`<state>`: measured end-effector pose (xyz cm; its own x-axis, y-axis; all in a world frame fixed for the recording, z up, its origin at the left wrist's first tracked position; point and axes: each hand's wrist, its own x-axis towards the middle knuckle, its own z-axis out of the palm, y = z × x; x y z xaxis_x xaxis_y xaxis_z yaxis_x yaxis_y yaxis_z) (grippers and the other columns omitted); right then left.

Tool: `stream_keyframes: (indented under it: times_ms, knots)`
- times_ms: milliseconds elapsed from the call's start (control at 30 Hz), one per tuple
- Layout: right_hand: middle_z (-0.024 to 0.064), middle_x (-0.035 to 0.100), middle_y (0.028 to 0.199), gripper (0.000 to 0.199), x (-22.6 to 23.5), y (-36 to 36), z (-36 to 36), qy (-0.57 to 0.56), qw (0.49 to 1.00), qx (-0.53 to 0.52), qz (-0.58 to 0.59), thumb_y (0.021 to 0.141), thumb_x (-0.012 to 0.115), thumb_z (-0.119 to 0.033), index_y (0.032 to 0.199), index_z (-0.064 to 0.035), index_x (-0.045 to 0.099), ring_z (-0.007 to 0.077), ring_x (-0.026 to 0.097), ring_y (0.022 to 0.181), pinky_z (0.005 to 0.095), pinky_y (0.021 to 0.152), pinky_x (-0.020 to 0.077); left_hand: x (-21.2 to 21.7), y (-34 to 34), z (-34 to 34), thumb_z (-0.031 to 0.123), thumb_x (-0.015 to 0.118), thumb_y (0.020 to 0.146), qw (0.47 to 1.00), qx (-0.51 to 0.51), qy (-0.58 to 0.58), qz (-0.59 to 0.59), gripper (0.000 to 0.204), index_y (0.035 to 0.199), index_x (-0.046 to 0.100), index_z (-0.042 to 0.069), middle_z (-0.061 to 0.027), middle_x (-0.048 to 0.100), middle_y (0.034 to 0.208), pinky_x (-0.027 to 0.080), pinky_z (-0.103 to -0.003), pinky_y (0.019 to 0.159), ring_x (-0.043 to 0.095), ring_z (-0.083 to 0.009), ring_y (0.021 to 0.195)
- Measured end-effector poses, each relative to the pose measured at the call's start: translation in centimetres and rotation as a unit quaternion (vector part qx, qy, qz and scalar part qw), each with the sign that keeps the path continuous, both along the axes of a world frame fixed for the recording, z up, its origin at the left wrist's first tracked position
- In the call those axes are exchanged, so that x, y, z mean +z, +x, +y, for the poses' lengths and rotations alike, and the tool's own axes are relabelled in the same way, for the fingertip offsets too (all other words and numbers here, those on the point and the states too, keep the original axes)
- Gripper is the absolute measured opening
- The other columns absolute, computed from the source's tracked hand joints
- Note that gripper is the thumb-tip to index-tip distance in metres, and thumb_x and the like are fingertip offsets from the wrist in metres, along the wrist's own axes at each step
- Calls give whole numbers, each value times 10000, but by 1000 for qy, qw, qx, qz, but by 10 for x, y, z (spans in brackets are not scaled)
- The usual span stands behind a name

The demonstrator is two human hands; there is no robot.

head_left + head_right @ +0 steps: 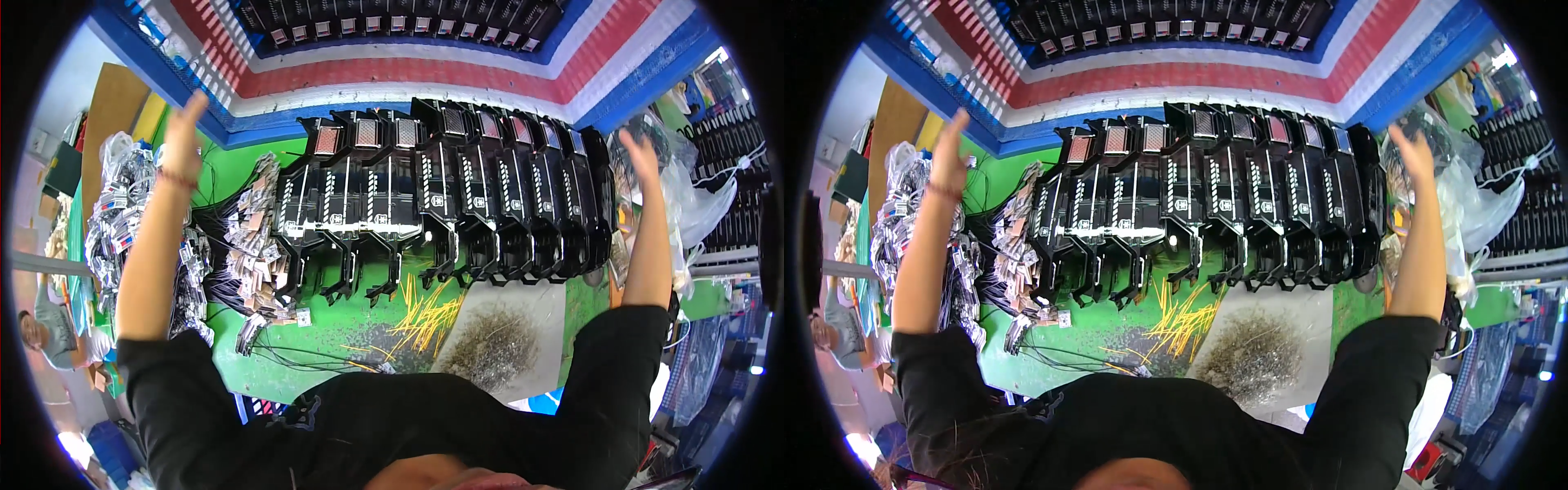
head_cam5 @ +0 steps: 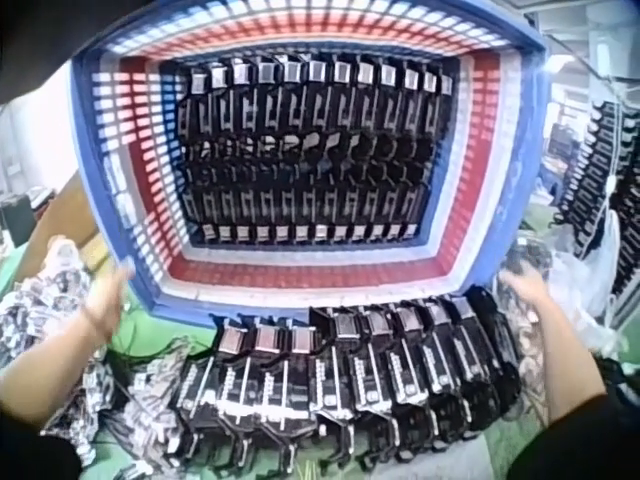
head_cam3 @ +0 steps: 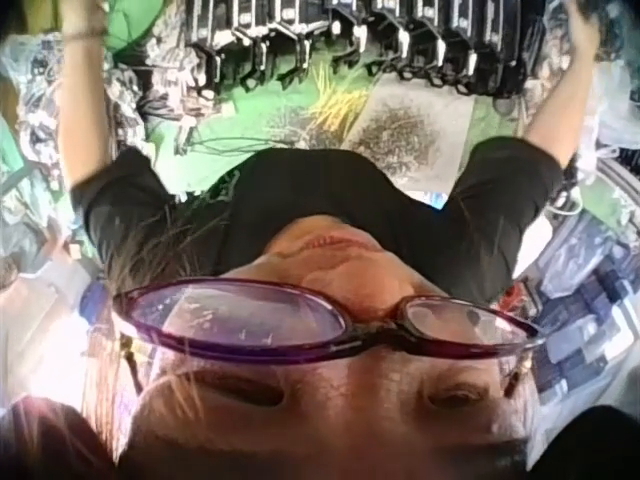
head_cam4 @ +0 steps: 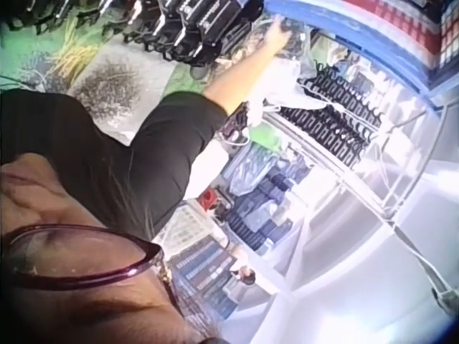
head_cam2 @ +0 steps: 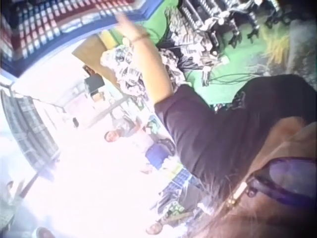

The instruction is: The person solders wires to circuit boards using a soldering iron, stacks toy car shells onto an overhead shelf, and solders components into a toy car shell.

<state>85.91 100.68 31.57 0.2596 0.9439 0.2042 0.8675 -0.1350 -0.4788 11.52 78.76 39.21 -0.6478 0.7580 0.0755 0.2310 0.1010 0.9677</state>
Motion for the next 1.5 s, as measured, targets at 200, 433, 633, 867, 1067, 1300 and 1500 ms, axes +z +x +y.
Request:
stream_keyframes:
  times_ms: [200,433,633,867,1067,1300,1500]
  knots:
    - [47,575,1277,610,-25,44,-167,-263,875,54,403,836,675,-447,1331,-138,500,221,536,1149,453,961,400,-51,114,-96,214,719,840,884,-243,-286,-281,625,1335,379,41,-116,599,1156,526,-387,884,609,-210,1042]
    - [53,615,1211,619,-16,-24,-156,-265,826,38,496,815,723,-277,1357,-125,466,199,576,1081,366,962,436,-80,119,-56,14,645,850,813,-310,-185,-457,223,1072,634,10,-102,696,1017,554,-398,862,682,-218,893]
    - [56,557,1296,759,-25,-33,-176,-207,822,67,526,778,724,-186,1437,-122,355,217,526,1177,380,1035,377,-86,104,-68,-80,593,819,824,-314,-169,-440,273,1085,622,-24,-134,688,1008,543,-426,884,671,-259,928]
    - [106,594,1225,616,48,-95,-123,-122,829,118,533,831,687,-237,1363,-77,420,231,571,1113,370,1007,425,-11,79,-13,-31,582,852,887,-297,-55,-350,188,1041,587,-37,-129,670,958,576,-386,816,679,-234,836]
    - [67,535,1325,719,32,-124,15,-173,859,119,468,771,691,-478,1370,-159,453,255,477,1221,523,993,373,-30,38,128,26,572,889,860,-307,-66,-402,176,1046,591,-52,-140,655,999,548,-385,883,650,-248,902]
    - [154,599,1242,703,-35,-148,79,34,955,35,293,832,572,-626,1264,-72,566,293,552,1161,440,883,466,-85,13,206,405,672,838,939,-190,-117,-262,375,1067,635,110,-61,678,980,524,-373,806,646,-189,892]
    - [115,600,1001,463,50,-89,-7,533,836,49,-120,754,787,-213,1113,-2,584,270,574,879,396,820,461,26,2,105,155,788,615,697,111,283,649,469,1049,655,36,-142,645,987,467,-418,880,604,-340,947]
